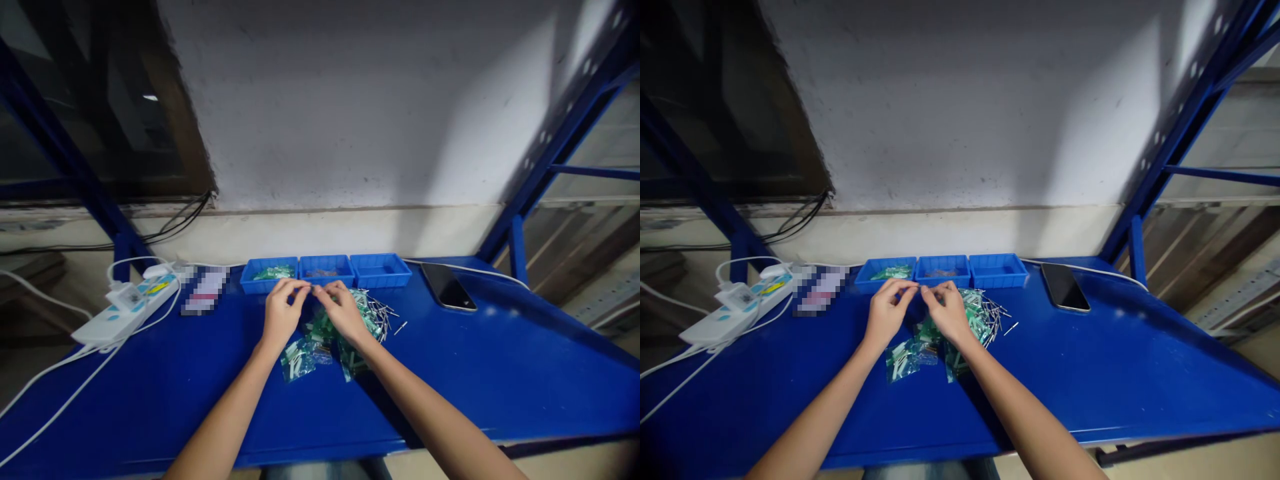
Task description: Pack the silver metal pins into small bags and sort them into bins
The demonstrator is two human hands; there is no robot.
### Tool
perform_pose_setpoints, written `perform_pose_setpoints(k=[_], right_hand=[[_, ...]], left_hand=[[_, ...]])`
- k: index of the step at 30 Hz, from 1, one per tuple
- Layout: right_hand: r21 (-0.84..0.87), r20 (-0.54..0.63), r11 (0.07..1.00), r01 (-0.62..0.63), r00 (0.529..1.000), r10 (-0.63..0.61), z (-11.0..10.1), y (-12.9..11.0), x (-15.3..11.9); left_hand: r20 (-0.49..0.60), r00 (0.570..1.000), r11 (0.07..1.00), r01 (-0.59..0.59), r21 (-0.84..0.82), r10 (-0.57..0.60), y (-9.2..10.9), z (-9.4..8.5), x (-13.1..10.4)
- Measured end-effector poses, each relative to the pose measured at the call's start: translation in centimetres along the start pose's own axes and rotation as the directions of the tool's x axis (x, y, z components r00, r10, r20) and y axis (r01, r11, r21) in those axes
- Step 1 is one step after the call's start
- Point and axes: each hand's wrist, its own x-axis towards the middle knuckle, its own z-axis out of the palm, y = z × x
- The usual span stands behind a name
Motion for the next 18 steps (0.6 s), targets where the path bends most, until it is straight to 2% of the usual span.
perform_pose_setpoints(k=[3, 5, 7, 9, 10, 11, 12, 14, 15, 16, 17, 18], right_hand=[[0.178, 0.06, 0.972, -0.155, 0.987, 0.146, -0.2, 0.1, 0.3], [0.251, 0.081, 0.949, -0.189, 0.981, 0.174, -0.2, 0.2, 0.5], [0.264, 0.067, 0.949, -0.173, 0.985, 0.161, -0.3, 0.3, 0.7], [0.235, -0.044, 0.968, -0.09, 0.994, 0.103, -1.0, 0.1, 1.0], [0.198, -0.151, 0.98, -0.012, 0.988, 0.043, -1.5, 0.0, 1.1], [0.142, -0.283, 0.987, 0.08, 0.958, -0.037, -2.2, -0.3, 1.3], [0.062, -0.424, 0.983, 0.173, 0.896, -0.131, -3.1, -0.6, 1.5], [-0.135, -0.642, 0.941, 0.31, 0.696, -0.321, -4.9, -1.2, 2.0], [-0.228, -0.698, 0.91, 0.346, 0.594, -0.401, -5.7, -1.3, 2.3], [-0.308, -0.722, 0.88, 0.361, 0.514, -0.463, -6.3, -1.4, 2.6], [-0.376, -0.718, 0.853, 0.36, 0.469, -0.515, -6.7, -1.3, 2.9], [-0.433, -0.688, 0.83, 0.352, 0.466, -0.556, -6.8, -1.0, 3.2]], left_hand=[[0.085, 0.981, 0.974, -0.186, 0.129, 0.176, 0.4, 0.2, -0.4], [0.131, 0.969, 0.956, -0.233, 0.176, 0.212, 0.4, 0.3, -0.5], [0.166, 0.966, 0.952, -0.232, 0.2, 0.2, 0.3, 0.5, -0.7], [0.2, 0.968, 0.96, -0.19, 0.205, 0.149, 0.1, 0.6, -0.7], [0.215, 0.971, 0.965, -0.156, 0.212, 0.109, -0.1, 0.7, -0.8], [0.231, 0.971, 0.967, -0.118, 0.227, 0.064, -0.2, 0.8, -0.9], [0.246, 0.969, 0.965, -0.08, 0.25, 0.017, -0.3, 0.8, -1.0], [0.27, 0.96, 0.947, -0.018, 0.321, -0.073, -0.5, 1.0, -1.2], [0.284, 0.952, 0.933, 0.003, 0.36, -0.113, -0.6, 1.1, -1.4], [0.302, 0.942, 0.918, 0.017, 0.395, -0.147, -0.6, 1.2, -1.6], [0.322, 0.93, 0.905, 0.026, 0.425, -0.178, -0.6, 1.4, -1.7], [0.343, 0.917, 0.893, 0.033, 0.448, -0.206, -0.6, 1.5, -1.8]])
